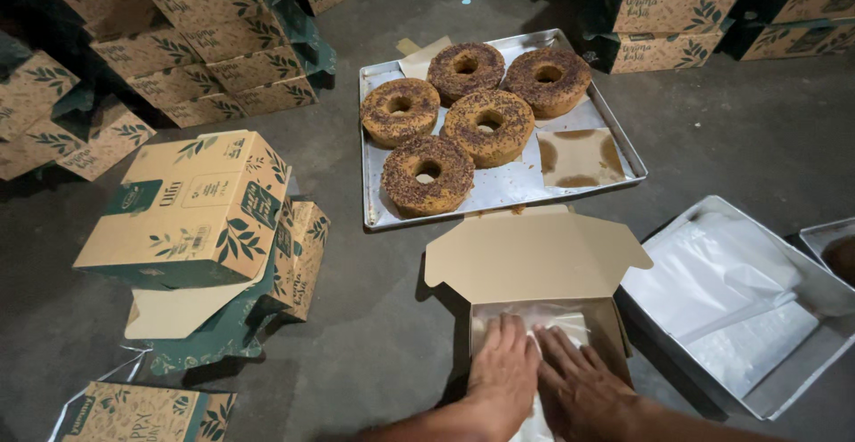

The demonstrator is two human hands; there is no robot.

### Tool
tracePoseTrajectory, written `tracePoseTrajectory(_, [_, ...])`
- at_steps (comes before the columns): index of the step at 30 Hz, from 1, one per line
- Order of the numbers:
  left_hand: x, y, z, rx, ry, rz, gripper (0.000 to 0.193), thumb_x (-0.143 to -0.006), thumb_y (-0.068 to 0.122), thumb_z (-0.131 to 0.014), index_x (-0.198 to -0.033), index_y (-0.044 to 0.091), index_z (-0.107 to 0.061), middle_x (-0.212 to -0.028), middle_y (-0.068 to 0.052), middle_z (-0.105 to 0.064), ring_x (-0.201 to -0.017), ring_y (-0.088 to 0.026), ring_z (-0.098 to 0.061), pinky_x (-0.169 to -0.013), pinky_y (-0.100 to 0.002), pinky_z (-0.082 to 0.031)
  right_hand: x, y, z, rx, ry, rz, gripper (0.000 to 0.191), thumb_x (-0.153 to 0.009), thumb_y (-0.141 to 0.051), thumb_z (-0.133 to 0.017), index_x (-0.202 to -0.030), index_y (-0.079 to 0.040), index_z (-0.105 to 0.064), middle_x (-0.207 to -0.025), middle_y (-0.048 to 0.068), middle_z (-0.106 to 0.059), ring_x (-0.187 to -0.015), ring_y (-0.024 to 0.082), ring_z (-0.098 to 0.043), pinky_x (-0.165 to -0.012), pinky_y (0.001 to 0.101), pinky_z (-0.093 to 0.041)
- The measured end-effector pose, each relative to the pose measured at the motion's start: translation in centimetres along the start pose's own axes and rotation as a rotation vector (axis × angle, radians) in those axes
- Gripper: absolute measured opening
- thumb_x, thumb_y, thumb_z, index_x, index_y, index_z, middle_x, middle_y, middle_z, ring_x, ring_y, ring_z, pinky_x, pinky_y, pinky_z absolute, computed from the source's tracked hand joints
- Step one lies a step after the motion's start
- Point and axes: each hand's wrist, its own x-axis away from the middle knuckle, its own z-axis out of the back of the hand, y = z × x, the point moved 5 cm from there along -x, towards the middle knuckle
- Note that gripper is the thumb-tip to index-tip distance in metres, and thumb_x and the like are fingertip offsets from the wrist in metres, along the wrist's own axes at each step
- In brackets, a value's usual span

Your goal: The person packages round, chocolate-sprinkled donuts into small cardboard boxes. They open each box, place a plastic liner inside, add one donut, and close the box, repeating this process for several units.

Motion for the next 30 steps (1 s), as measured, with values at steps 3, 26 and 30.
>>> tracePoseTrajectory(3, [-0.3,-0.3,-2.4,-0.028,-0.204,0.087,0.08,-0.1,0.037,-0.056,-0.161,0.002,-0.017,-0.157,-0.038,-0.03,-0.148,-0.052,-0.018,-0.112,-0.06,-0.004,0.4,0.4,0.4,-0.017,-0.005,-0.081,0.083,-0.101,-0.037,-0.054,-0.164,-0.019,-0.004,-0.169,0.03,0.013,-0.158,0.046,0.008,-0.126,0.0603,-0.007])
tracePoseTrajectory(26, [-4.9,-33.2,0.5,1.633,0.849,1.157,0.094,-0.094,0.068,-0.05,-0.156,0.002,-0.027,-0.158,-0.023,-0.034,-0.144,-0.04,-0.036,-0.116,-0.048,-0.032,-15.8,9.3,23.2,-1.872,0.591,0.125,0.041,-0.098,-0.034,-0.064,-0.125,-0.003,-0.062,-0.109,0.006,-0.068,-0.1,0.021,-0.067,-0.08,0.039,-0.056])
tracePoseTrajectory(30, [-6.4,-34.4,-0.8,1.931,0.692,1.064,0.094,-0.096,0.075,-0.032,-0.148,-0.001,-0.048,-0.152,-0.021,-0.053,-0.141,-0.036,-0.049,-0.117,-0.046,-0.036,-19.4,6.9,25.2,-2.038,0.619,0.057,0.044,-0.099,-0.037,-0.06,-0.131,-0.007,-0.059,-0.117,0.011,-0.068,-0.103,0.028,-0.065,-0.085,0.0463,-0.054])
